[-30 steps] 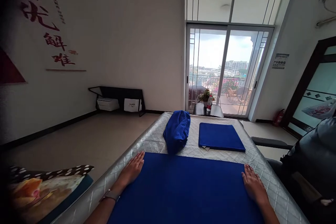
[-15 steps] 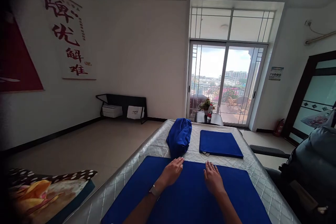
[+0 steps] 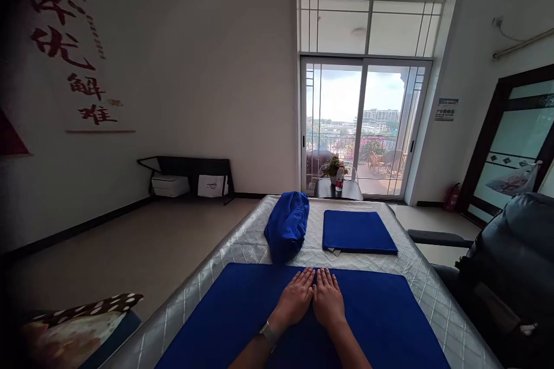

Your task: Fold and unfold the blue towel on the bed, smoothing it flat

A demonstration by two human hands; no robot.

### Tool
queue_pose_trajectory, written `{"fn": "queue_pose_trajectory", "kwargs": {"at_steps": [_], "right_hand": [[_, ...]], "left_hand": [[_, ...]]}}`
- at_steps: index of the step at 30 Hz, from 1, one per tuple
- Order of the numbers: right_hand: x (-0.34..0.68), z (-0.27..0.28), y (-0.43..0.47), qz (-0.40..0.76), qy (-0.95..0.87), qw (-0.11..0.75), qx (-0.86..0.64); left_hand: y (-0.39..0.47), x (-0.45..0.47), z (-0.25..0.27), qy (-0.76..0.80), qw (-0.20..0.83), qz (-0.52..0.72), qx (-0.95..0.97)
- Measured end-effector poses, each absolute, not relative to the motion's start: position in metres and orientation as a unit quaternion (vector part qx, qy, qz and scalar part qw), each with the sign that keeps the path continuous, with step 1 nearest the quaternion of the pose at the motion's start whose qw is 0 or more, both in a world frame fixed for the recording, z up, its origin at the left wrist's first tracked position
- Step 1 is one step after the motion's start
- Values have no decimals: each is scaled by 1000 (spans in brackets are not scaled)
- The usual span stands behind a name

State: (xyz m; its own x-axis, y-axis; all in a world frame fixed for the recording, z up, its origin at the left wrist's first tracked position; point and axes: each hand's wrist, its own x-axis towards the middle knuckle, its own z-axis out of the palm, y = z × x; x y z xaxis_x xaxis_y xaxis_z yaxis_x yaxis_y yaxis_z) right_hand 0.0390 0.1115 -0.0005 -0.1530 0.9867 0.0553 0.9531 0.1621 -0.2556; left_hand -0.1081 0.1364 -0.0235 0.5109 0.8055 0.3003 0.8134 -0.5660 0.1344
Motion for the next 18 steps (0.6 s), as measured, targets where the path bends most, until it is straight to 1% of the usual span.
{"fn": "queue_pose_trajectory", "kwargs": {"at_steps": [5, 9, 15, 18], "right_hand": [[38, 8, 109, 96, -760, 116, -633], [47, 12, 106, 92, -759, 106, -636], [99, 14, 101, 63, -720, 90, -685], [143, 14, 95, 54, -690, 91, -716]], "left_hand": [[137, -107, -22, -464, 0, -165, -870], [138, -119, -16, -471, -11, -162, -867], [136, -176, -2, -530, -46, -133, -836], [140, -217, 0, -559, -42, -133, -818]]}}
